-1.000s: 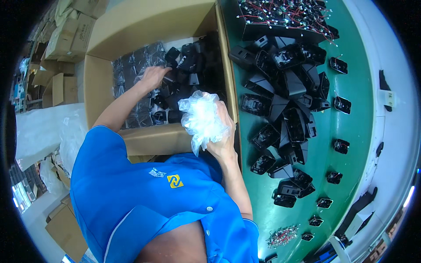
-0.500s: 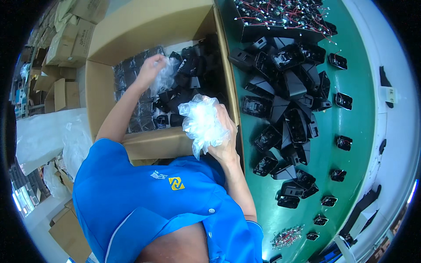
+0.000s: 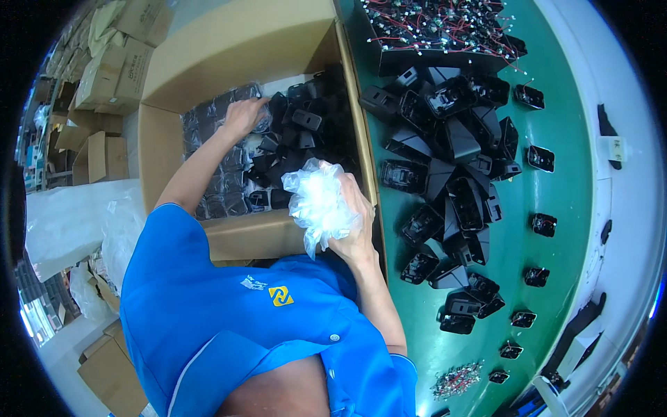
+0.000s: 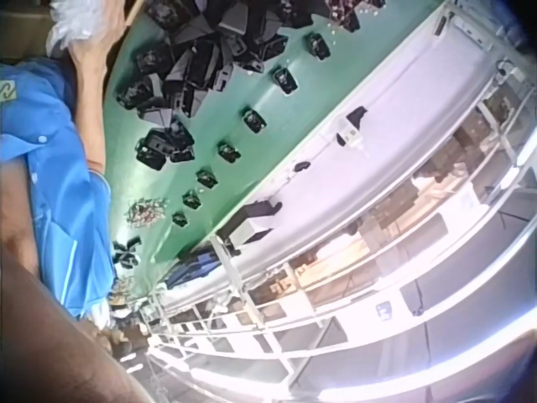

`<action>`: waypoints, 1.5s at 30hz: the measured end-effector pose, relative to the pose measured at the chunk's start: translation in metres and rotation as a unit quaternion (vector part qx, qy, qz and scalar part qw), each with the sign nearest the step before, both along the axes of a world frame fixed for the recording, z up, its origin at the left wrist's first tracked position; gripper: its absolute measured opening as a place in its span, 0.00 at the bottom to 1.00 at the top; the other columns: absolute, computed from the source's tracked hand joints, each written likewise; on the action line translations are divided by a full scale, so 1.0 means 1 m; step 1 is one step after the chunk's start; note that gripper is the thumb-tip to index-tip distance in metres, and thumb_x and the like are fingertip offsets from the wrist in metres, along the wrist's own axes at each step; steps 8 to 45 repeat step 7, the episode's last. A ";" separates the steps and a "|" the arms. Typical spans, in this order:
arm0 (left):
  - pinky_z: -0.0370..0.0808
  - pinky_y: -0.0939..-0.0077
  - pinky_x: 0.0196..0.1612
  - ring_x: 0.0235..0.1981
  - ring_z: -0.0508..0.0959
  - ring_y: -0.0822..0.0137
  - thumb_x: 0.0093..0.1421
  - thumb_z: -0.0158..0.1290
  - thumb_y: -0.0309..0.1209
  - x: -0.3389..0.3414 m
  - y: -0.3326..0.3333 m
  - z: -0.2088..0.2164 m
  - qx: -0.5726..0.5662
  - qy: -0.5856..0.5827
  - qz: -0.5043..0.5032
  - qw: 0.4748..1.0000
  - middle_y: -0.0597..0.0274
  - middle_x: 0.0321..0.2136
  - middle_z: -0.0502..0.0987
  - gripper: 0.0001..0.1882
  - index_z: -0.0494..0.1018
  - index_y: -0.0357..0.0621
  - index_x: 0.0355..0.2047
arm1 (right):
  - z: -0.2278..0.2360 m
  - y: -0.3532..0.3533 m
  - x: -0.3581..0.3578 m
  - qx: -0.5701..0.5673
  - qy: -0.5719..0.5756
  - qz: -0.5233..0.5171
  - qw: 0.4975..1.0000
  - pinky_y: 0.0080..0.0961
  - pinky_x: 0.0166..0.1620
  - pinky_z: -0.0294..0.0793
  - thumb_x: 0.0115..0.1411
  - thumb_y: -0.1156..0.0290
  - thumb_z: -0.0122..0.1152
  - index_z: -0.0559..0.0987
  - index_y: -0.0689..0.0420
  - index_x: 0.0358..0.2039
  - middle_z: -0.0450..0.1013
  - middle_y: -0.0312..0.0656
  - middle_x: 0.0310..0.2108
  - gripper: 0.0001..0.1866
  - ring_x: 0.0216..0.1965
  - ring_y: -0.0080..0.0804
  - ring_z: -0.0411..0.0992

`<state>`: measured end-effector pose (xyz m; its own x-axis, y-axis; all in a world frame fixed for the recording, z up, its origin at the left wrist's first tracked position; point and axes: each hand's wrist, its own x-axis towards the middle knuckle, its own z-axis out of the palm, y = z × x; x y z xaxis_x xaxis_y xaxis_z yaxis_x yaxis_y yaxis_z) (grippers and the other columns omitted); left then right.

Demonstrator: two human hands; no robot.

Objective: The person is assembling plastic housing components and packing them into a large shipping box with protective material.

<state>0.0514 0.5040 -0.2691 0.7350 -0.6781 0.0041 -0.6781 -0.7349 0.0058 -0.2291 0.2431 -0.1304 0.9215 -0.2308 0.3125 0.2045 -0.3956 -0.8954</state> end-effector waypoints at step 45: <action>0.78 0.55 0.32 0.26 0.82 0.47 0.54 0.58 0.35 -0.004 -0.012 -0.017 0.108 0.000 -0.055 0.993 0.52 0.27 0.82 0.14 0.79 0.39 0.37 | 0.000 -0.001 0.003 0.001 0.001 0.011 1.000 0.35 0.39 0.76 0.46 0.74 0.73 0.75 0.61 0.54 0.76 0.47 0.42 0.32 0.36 0.42 0.75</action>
